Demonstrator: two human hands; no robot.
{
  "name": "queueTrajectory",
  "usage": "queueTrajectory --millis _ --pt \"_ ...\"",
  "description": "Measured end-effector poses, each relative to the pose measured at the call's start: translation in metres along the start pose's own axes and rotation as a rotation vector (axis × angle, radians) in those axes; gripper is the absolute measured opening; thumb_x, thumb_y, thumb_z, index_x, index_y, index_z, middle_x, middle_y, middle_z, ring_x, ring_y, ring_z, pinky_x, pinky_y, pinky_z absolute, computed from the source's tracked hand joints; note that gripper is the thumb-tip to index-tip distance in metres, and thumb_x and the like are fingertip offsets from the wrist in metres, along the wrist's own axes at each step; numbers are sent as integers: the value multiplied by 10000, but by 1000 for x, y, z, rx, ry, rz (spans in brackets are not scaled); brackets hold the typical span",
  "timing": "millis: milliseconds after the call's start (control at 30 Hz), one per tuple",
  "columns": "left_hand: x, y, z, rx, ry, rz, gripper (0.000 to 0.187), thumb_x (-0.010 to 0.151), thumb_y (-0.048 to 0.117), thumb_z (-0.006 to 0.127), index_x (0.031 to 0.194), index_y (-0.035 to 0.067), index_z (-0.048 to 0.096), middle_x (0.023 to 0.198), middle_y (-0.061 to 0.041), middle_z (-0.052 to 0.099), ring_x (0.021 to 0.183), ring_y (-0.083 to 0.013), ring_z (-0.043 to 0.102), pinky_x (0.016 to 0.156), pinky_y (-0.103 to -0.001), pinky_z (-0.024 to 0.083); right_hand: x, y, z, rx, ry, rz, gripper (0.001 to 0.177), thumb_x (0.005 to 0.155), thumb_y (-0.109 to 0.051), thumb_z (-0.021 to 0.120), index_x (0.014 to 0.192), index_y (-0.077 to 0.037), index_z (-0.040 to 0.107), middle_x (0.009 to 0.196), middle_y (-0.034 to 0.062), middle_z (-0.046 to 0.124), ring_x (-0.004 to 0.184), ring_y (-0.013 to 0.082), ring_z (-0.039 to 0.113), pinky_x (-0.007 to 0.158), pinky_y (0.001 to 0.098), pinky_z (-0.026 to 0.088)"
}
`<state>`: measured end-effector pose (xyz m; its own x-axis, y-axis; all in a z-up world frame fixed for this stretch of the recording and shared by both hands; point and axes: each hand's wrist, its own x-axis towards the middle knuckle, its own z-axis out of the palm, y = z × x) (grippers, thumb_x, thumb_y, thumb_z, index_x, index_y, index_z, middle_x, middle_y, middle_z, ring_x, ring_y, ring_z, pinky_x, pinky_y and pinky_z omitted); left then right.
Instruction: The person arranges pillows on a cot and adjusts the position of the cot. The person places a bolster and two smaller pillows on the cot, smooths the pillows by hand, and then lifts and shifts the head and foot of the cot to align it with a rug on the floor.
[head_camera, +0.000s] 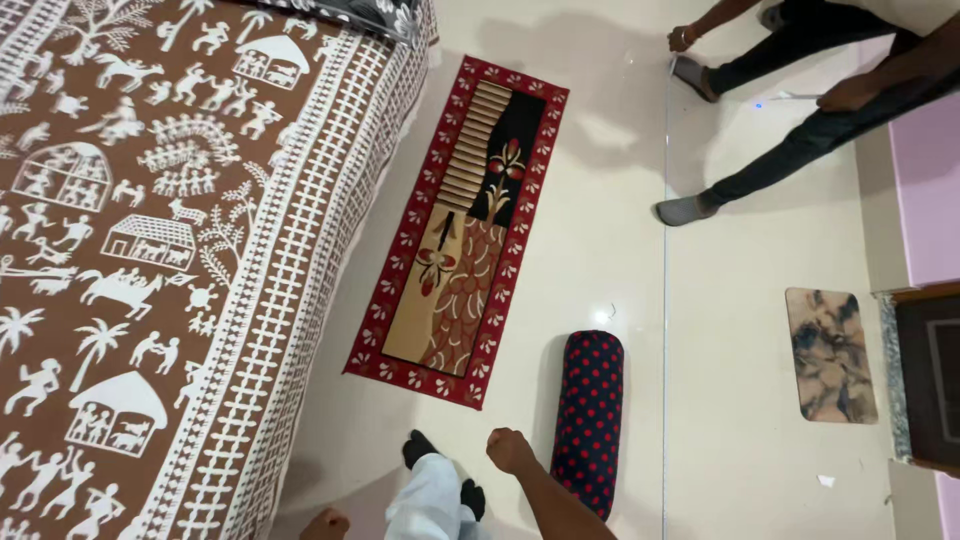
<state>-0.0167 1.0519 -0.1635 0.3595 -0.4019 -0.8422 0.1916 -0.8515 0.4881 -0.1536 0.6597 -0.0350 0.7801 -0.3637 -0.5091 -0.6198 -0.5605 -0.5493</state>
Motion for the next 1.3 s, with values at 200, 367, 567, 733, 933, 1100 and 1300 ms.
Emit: queueTrajectory --millis 200,367,567,733,933,1100,1300 --pt "76 -18 -10 287 30 -13 368 994 412 650 844 119 486 786 -78 398 730 -261 419 796 -469 480 31 66 84 -84 -168 261 133 860 -105 574 899 -66 695 963 218 723 903 406 693 840 493 577" --pt "165 0 6 446 252 231 287 935 359 664 1055 100 635 1076 -110 619 1033 -311 577 933 -449 508 91 146 194 -19 -84 242 205 834 -57 565 899 -108 753 990 151 743 960 365 693 865 464 569" --pt "332 -7 16 556 323 35 513 931 209 638 1426 184 504 1492 -70 507 1321 -288 555 1059 -429 495 199 250 346 21 51 228 451 814 -50 629 1264 -24 611 1326 210 590 1193 395 588 1015 466 494" --pt "411 -27 26 549 317 48 767 921 163 629 1595 206 268 1647 -96 252 1466 -342 362 1087 -468 464 242 280 427 -118 286 -5 656 738 64 619 1378 43 480 1498 287 402 1344 476 419 1072 492 466" --pt "459 -68 37 898 431 95 852 903 123 625 1633 275 213 1718 -55 51 1529 -386 214 1148 -511 367 262 271 442 -428 390 63 447 808 -29 618 1247 -3 540 1469 261 406 1329 476 438 935 475 535" --pt "450 -69 42 999 410 -35 717 1011 203 584 1626 280 225 1713 -68 118 1465 -367 316 1085 -593 377 278 289 442 -426 321 119 272 895 -116 577 1159 -54 594 1297 184 537 1104 379 544 811 449 572" --pt "457 -80 39 1084 501 133 849 837 341 753 1563 213 332 1609 -105 294 1408 -320 403 1087 -518 384 289 312 468 -385 469 132 421 828 -49 566 1245 -7 537 1135 150 618 1060 317 596 756 374 597"
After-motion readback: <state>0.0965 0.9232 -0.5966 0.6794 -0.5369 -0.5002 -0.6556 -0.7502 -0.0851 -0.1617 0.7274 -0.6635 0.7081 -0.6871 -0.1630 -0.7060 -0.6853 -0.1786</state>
